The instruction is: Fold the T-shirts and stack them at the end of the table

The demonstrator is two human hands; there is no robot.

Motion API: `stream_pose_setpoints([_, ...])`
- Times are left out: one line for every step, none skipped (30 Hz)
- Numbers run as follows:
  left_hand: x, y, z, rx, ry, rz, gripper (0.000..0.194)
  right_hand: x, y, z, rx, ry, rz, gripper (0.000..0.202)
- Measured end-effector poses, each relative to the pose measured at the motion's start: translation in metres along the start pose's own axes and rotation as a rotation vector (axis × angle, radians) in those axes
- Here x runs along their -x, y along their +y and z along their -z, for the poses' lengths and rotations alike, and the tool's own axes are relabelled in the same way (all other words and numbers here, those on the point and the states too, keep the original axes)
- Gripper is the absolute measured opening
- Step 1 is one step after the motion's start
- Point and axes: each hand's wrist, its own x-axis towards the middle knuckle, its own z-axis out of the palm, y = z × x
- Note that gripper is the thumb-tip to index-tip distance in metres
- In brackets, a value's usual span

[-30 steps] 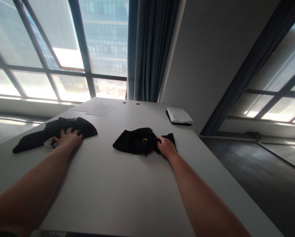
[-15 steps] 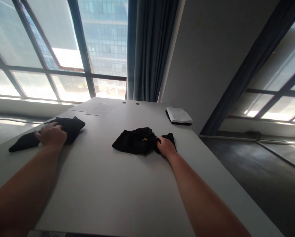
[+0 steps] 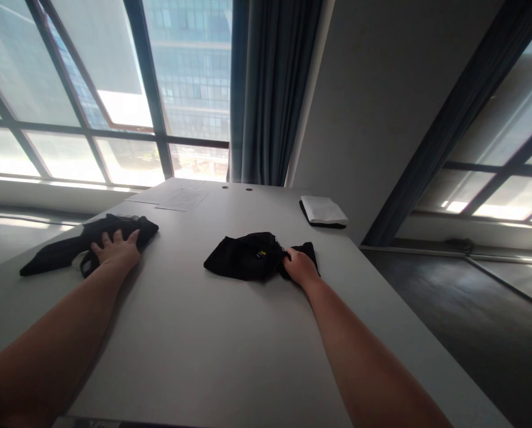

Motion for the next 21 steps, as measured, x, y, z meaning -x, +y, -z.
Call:
stream_pose_setpoints([-0.001,-0.001,0.001,-0.006,0.006,0.007,0.059,0.000,0.000,0.000,0.001,0.000,0.001,0.026])
stream_pose_setpoints([0.000,0.000,0.001,-0.015,0.012,0.012,0.058,0.000,0.000,0.000,0.005,0.000,0.002,0.026])
stream_pose_setpoints([0.001,0.002,0.002,-0.026,0.021,0.014,0.059,0.000,0.000,0.000,0.009,-0.001,0.002,0.026])
stream_pose_setpoints([0.005,0.007,0.001,-0.042,0.030,0.011,0.060,0.000,0.000,0.000,0.014,-0.003,0.003,0.026])
stream_pose_setpoints([0.009,0.013,0.000,-0.062,0.042,-0.003,0.062,0.000,0.001,0.000,0.018,-0.005,0.004,0.026])
stream_pose_setpoints([0.015,0.021,-0.001,-0.086,0.058,-0.035,0.063,0.000,0.001,-0.001,0.022,-0.007,0.005,0.026])
stream_pose_setpoints([0.022,0.030,-0.003,-0.110,0.076,-0.081,0.064,-0.001,0.001,-0.001,0.025,-0.009,0.006,0.026])
stream_pose_setpoints([0.029,0.038,-0.004,-0.128,0.093,-0.142,0.065,-0.001,0.001,-0.001,0.029,-0.010,0.009,0.026])
stream_pose_setpoints([0.034,0.045,-0.006,-0.132,0.100,-0.200,0.067,-0.001,0.001,-0.001,0.033,-0.009,0.011,0.025])
stream_pose_setpoints([0.038,0.050,-0.006,-0.123,0.084,-0.238,0.069,-0.001,0.002,-0.002,0.036,-0.009,0.013,0.025])
stream_pose_setpoints([0.040,0.052,-0.006,-0.106,0.052,-0.254,0.070,-0.002,0.002,-0.002,0.037,-0.008,0.014,0.025])
stream_pose_setpoints([0.040,0.051,-0.006,-0.084,0.015,-0.244,0.070,-0.002,0.002,-0.002,0.036,-0.006,0.015,0.025])
stream_pose_setpoints([0.038,0.046,-0.005,-0.061,-0.011,-0.215,0.068,-0.002,0.002,-0.002,0.034,-0.005,0.017,0.025])
stream_pose_setpoints([0.034,0.039,-0.003,-0.040,-0.018,-0.181,0.066,-0.002,0.002,-0.002,0.030,-0.006,0.018,0.026])
stream_pose_setpoints([0.029,0.031,-0.002,-0.022,0.006,-0.146,0.064,-0.001,0.002,-0.002,0.026,-0.006,0.019,0.026])
stream_pose_setpoints([0.024,0.021,0.000,-0.003,0.048,-0.117,0.063,-0.001,0.002,-0.002,0.021,-0.006,0.020,0.026])
stream_pose_setpoints([0.020,0.012,0.002,0.013,0.082,-0.104,0.060,-0.001,0.002,-0.002,0.016,-0.007,0.020,0.026])
stream_pose_setpoints([0.017,0.005,0.003,0.026,0.096,-0.101,0.056,0.000,0.001,-0.001,0.012,-0.009,0.018,0.026])
stream_pose_setpoints([0.015,-0.001,0.004,0.033,0.104,-0.099,0.053,0.000,0.001,-0.001,0.008,-0.010,0.017,0.026])
stream_pose_setpoints([0.015,-0.004,0.005,0.034,0.110,-0.101,0.050,0.000,0.001,-0.001,0.005,-0.010,0.016,0.026])
stream_pose_setpoints([0.016,-0.005,0.005,0.028,0.122,-0.104,0.047,0.001,0.000,0.000,0.004,-0.010,0.016,0.027])
